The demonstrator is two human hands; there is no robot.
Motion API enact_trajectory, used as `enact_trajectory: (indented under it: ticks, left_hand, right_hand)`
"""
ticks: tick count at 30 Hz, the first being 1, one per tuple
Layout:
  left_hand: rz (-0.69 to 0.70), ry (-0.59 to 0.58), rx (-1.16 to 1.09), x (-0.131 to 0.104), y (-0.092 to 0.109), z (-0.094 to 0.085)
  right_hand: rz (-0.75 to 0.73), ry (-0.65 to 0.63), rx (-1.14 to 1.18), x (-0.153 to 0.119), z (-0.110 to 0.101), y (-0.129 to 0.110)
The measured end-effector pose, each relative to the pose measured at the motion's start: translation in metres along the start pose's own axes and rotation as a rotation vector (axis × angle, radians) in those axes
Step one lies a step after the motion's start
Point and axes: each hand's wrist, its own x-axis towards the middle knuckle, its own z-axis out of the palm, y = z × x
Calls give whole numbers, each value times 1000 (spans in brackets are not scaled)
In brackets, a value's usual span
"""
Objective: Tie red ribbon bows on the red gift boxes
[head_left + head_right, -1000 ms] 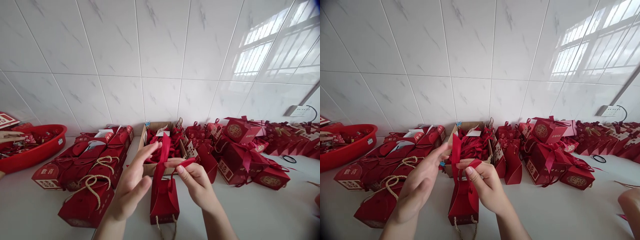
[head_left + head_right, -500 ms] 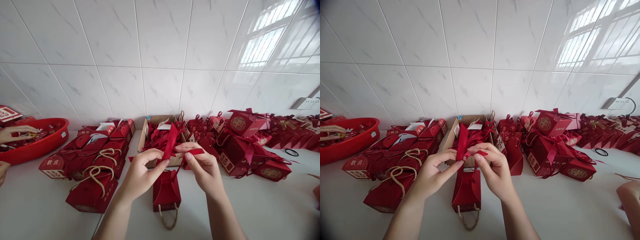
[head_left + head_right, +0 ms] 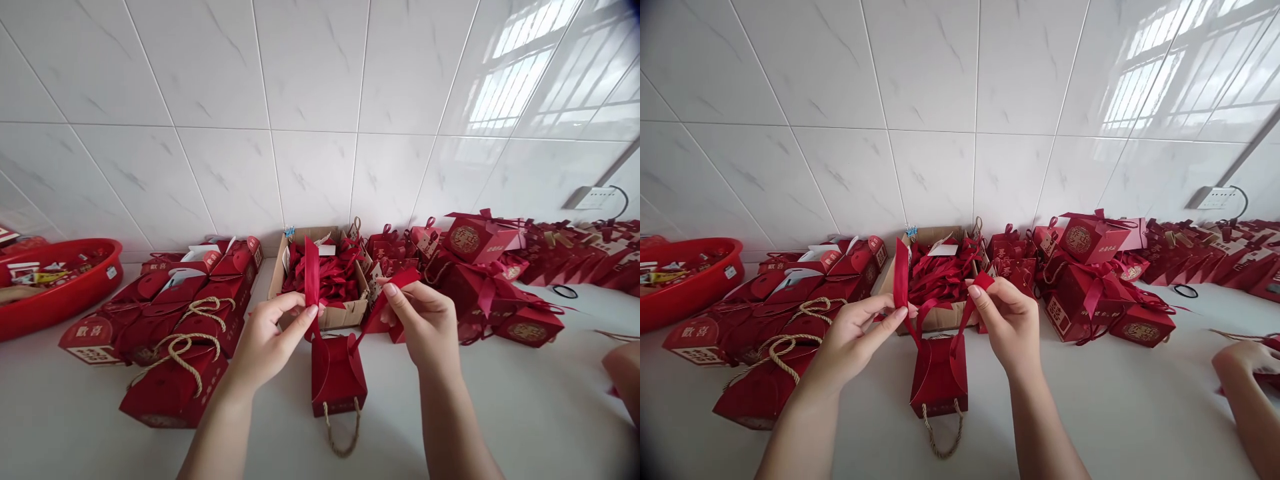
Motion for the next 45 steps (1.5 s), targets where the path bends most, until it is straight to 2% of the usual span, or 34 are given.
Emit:
enact_trajectory:
  ticks: [4, 10, 18, 24, 30, 35, 37, 42, 45]
  left_hand:
    - [-14, -20, -68, -1, 1, 0]
    - [-25, -89, -40, 1, 2, 1]
    - [-24, -80, -104, 1, 0, 1]
    - [5, -2, -175, 1, 3, 10]
    - [68, 111, -166, 0, 5, 21]
    - [31, 157, -256, 0, 4, 22]
    - [13, 132, -317, 1, 4, 21]
    - [-3, -19, -554, 0, 0, 24]
    - [-7, -7, -584, -2, 0, 30]
  right_hand:
    - [-36, 9, -6, 0, -2, 2]
    - [-22, 1, 31, 1, -1, 4]
    - [22, 3, 103, 1, 1, 4]
    - [4, 105, 155, 0, 4, 7]
    - [22, 74, 254, 0, 4, 7]
    - [11, 79, 179, -2, 5, 2]
    - [9, 74, 141, -3, 5, 0]
    - [0, 62, 96, -5, 3, -3]
    - [-2, 58, 100, -5, 3, -3]
